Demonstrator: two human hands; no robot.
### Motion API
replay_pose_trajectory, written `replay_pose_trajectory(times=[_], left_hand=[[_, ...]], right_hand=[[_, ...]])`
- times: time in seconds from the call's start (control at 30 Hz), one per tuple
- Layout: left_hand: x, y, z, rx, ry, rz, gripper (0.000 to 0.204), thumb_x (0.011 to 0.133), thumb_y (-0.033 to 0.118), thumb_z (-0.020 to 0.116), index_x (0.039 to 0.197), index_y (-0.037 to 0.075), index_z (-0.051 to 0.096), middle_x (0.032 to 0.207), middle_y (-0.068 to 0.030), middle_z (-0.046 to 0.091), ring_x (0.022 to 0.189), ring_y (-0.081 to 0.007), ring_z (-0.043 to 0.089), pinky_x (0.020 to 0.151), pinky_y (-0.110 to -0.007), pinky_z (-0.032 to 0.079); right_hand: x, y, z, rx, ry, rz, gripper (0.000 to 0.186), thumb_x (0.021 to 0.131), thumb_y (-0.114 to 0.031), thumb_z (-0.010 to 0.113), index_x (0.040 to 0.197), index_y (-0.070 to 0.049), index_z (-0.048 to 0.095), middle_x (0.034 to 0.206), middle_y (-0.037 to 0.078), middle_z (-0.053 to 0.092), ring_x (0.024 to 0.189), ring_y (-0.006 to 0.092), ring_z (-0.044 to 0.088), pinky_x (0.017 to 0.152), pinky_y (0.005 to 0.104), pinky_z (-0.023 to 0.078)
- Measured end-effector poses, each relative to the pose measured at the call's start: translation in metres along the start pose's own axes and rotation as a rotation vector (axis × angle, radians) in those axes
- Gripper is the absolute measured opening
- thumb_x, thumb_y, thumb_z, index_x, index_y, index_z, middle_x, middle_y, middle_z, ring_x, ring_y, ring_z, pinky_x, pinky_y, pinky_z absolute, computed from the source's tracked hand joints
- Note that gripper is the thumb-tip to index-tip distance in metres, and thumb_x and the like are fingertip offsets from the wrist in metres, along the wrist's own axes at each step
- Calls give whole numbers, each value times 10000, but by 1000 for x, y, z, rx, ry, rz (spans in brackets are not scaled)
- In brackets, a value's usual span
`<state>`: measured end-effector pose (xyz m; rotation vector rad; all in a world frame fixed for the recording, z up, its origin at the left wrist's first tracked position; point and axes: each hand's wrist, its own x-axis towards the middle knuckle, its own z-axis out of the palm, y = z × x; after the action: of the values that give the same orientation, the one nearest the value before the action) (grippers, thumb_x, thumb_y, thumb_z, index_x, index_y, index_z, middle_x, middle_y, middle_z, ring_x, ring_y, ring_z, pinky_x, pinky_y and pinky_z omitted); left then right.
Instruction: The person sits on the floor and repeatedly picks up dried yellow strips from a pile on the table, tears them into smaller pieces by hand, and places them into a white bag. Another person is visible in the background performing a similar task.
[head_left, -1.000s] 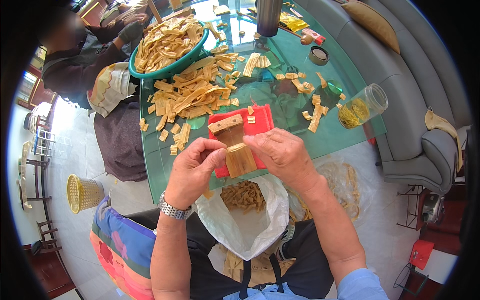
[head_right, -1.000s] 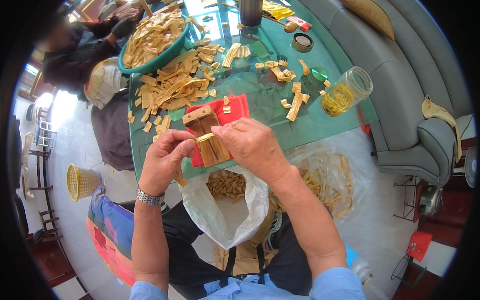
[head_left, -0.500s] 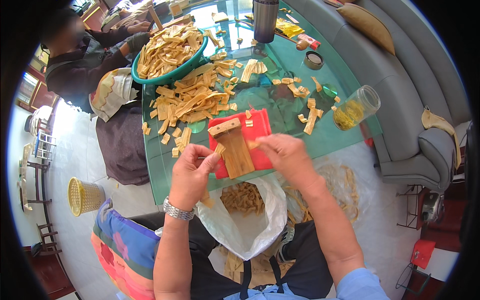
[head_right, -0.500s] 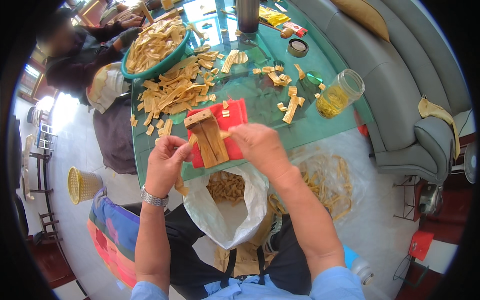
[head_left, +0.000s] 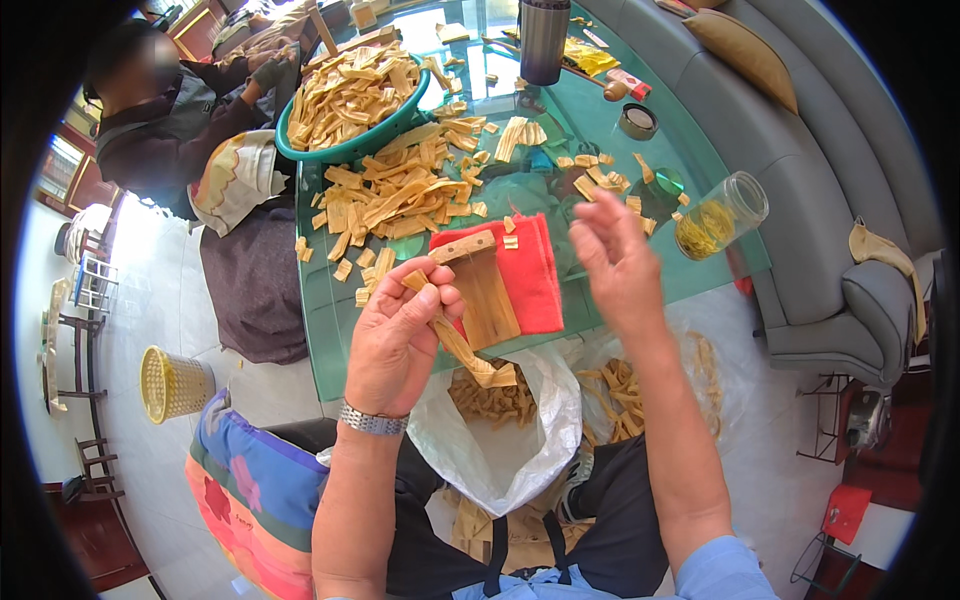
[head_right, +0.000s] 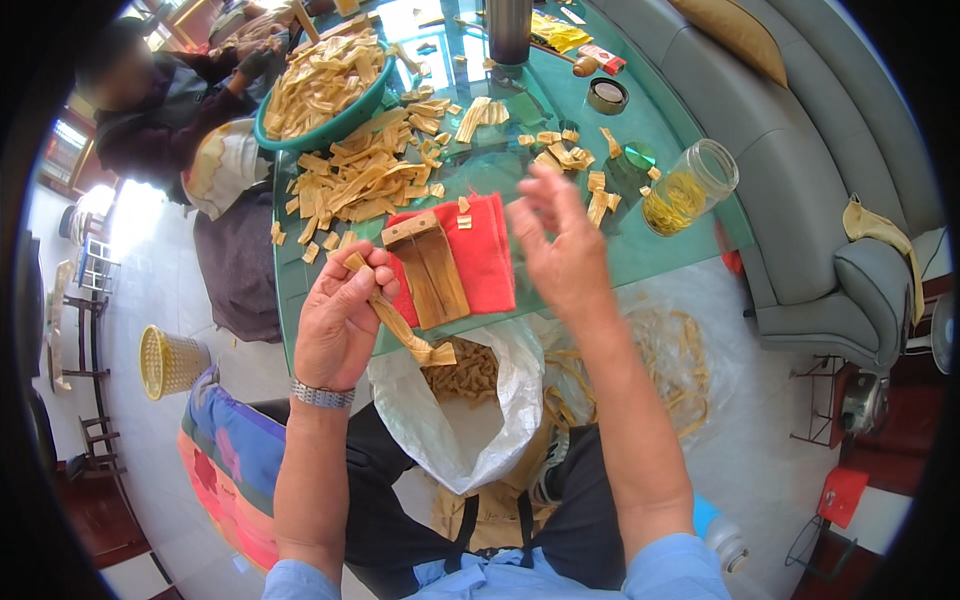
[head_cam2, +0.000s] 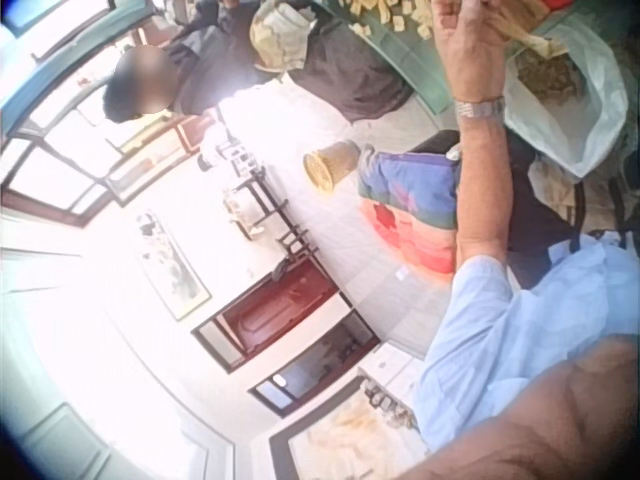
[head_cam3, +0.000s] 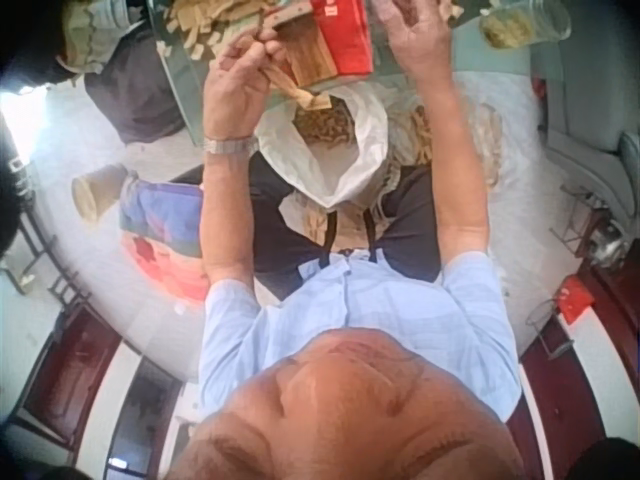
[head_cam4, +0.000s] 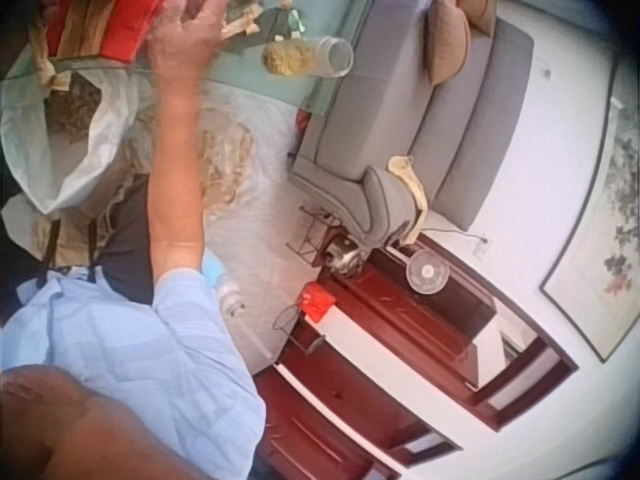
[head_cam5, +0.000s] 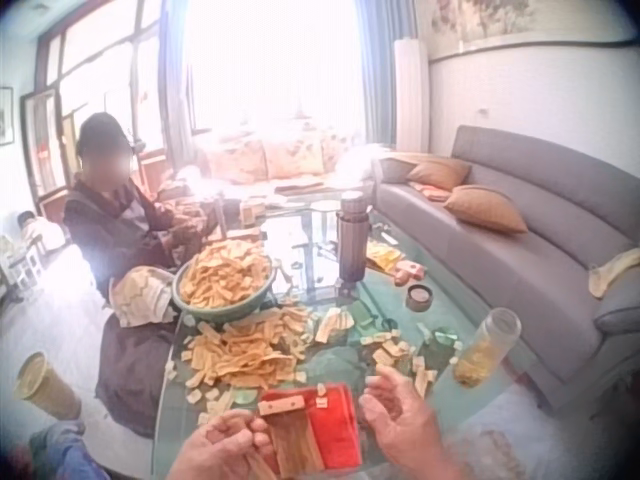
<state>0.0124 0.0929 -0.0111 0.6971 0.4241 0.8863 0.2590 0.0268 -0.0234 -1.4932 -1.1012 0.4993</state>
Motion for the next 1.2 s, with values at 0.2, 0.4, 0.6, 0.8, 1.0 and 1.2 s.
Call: replay_pose_trajectory(times=[0.2,0.4,0.6,0.8,1.0,1.2], left_hand=[[4,-7,7,-40,68,92,168,989,-13,594,1136,32,527,1348,-217,591,1266,-275,601,1144,-430,461],[4,-12,16,231,112,175,150,1046,35,532,1188,28,484,1305,-192,636,1205,-245,641,1065,-377,511],[1,-16,16,632,201,265,311,1059,47,513,1362,-5,459,1266,-156,676,1157,-213,663,1007,-345,537],[1,-29,0,1146,240,333,243,1053,31,521,1291,-8,550,1132,-122,718,1011,-174,705,864,-309,593],[2,-29,-14,1409,256,323,206,1036,24,542,1235,-15,581,1009,-95,740,892,-156,724,784,-300,603],[-14,-12,-2,1241,168,77,189,1044,77,559,1201,-11,614,955,-76,749,863,-127,715,780,-282,573]], right_hand=[[-31,-41,11,-267,-421,-328,420,909,-307,761,1234,-66,650,1081,133,694,952,304,685,870,385,525],[-26,-25,10,-321,-373,-347,158,901,-162,740,1023,-83,678,896,59,686,861,278,655,789,377,489],[-19,-17,17,-434,-245,-485,104,903,-116,719,985,-84,663,886,52,683,865,250,666,779,377,491],[-19,-6,25,-468,-244,-421,74,917,-127,699,949,-72,663,892,71,683,864,277,663,760,390,508],[-26,12,23,-497,-299,-271,102,936,-164,665,936,-61,669,884,117,664,858,331,652,761,433,529],[-32,2,11,-107,-535,63,207,998,-213,656,1065,-30,727,916,48,723,794,163,674,710,321,535]])
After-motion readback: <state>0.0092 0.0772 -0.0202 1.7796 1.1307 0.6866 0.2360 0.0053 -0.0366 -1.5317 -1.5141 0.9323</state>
